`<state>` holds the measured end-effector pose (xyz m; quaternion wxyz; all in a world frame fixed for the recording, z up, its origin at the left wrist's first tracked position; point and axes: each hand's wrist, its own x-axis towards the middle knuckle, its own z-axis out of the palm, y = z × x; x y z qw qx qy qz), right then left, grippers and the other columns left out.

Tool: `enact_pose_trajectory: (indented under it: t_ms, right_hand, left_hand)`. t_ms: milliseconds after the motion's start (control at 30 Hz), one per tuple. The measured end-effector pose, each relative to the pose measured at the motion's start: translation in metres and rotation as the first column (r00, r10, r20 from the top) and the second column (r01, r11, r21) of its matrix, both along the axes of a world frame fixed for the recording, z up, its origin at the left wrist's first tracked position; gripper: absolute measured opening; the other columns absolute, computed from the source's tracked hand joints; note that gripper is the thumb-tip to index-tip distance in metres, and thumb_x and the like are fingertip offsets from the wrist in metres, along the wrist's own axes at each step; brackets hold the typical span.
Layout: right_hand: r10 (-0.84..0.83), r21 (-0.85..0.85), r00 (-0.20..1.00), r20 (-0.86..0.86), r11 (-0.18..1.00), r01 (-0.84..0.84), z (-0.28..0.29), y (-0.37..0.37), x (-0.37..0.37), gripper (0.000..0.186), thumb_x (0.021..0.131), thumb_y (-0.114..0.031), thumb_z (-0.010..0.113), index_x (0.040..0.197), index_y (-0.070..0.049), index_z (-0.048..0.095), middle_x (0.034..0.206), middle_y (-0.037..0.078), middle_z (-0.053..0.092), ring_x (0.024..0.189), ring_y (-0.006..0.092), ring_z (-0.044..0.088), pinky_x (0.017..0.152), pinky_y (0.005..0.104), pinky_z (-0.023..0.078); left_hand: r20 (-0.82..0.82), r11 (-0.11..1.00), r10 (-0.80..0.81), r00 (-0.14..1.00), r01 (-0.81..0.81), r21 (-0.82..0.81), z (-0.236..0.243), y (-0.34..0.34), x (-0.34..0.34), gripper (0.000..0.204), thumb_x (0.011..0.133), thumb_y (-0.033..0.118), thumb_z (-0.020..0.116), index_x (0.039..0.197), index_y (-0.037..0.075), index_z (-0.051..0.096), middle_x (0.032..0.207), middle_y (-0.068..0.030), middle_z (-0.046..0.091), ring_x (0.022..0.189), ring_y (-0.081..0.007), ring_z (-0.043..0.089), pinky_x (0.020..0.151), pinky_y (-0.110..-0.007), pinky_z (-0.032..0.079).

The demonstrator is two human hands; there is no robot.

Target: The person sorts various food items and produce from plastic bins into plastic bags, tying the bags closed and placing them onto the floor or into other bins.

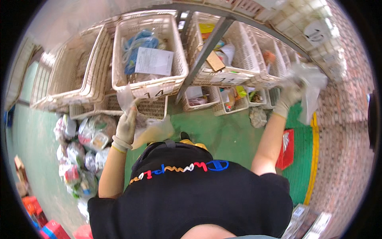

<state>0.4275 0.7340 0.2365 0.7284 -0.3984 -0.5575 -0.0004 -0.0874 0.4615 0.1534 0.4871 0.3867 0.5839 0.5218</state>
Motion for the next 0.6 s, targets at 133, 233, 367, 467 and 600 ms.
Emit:
enact_pose_trajectory:
  t_ms: [133,233,367,467,600]
  right_hand:
    - [0.236,-0.552,0.676,0.699,0.779,0.299,-0.101,0.13,-0.052,0.034,0.087,-0.023,0.046,0.108,0.001,0.056,0.108,0.024,0.058,0.105,0.038,0.053,0.093,0.0423,0.04]
    - [0.604,-0.451,0.014,0.797,0.579,0.68,-0.151,0.197,-0.042,0.031,0.087,-0.028,0.046,0.102,-0.003,0.059,0.102,0.021,0.061,0.097,0.0356,0.057,0.086,0.0427,0.044]
    - [0.811,-0.735,0.402,0.424,0.568,-0.37,-0.066,-0.014,-0.208,0.05,0.075,-0.032,0.067,0.113,-0.001,0.054,0.109,0.013,0.058,0.103,0.0248,0.054,0.09,0.0374,0.041]
    - [0.909,-0.665,-0.41,0.072,-0.262,-0.699,-0.031,-0.086,-0.267,0.057,0.077,-0.033,0.066,0.119,0.0,0.049,0.116,0.014,0.053,0.109,0.0218,0.05,0.093,0.0356,0.039]
    - [0.751,-0.791,-0.5,-0.43,-0.581,-0.192,-0.042,-0.09,-0.272,0.043,0.077,-0.033,0.064,0.102,0.002,0.06,0.085,0.011,0.064,0.08,0.0146,0.059,0.072,0.0298,0.045]
  left_hand:
    - [-0.124,0.971,0.105,0.987,-0.075,0.227,0.048,-0.009,0.042,0.049,0.099,0.029,0.027,0.127,-0.007,0.044,0.098,-0.0109,0.065,0.094,-0.015,0.056,0.088,-0.027,0.039]
    - [0.063,0.975,0.168,0.984,-0.176,0.136,0.079,-0.012,0.073,0.053,0.098,0.034,0.029,0.129,-0.007,0.04,0.093,-0.0123,0.066,0.085,-0.0149,0.06,0.08,-0.024,0.045]
    - [0.081,0.942,0.336,0.939,-0.337,0.001,0.099,-0.018,0.109,0.054,0.097,0.037,0.031,0.13,-0.006,0.038,0.092,-0.0175,0.064,0.086,-0.0193,0.062,0.08,-0.027,0.047]
    - [0.12,0.951,0.31,0.943,-0.309,-0.022,0.112,-0.017,0.127,0.051,0.098,0.035,0.031,0.128,-0.005,0.041,0.094,-0.017,0.064,0.084,-0.0192,0.062,0.077,-0.028,0.047]
    - [-0.36,0.892,0.422,0.832,-0.451,0.004,0.105,-0.005,0.139,0.028,0.096,0.018,0.043,0.113,0.001,0.058,0.075,-0.0032,0.058,0.072,-0.0109,0.054,0.061,-0.027,0.044]
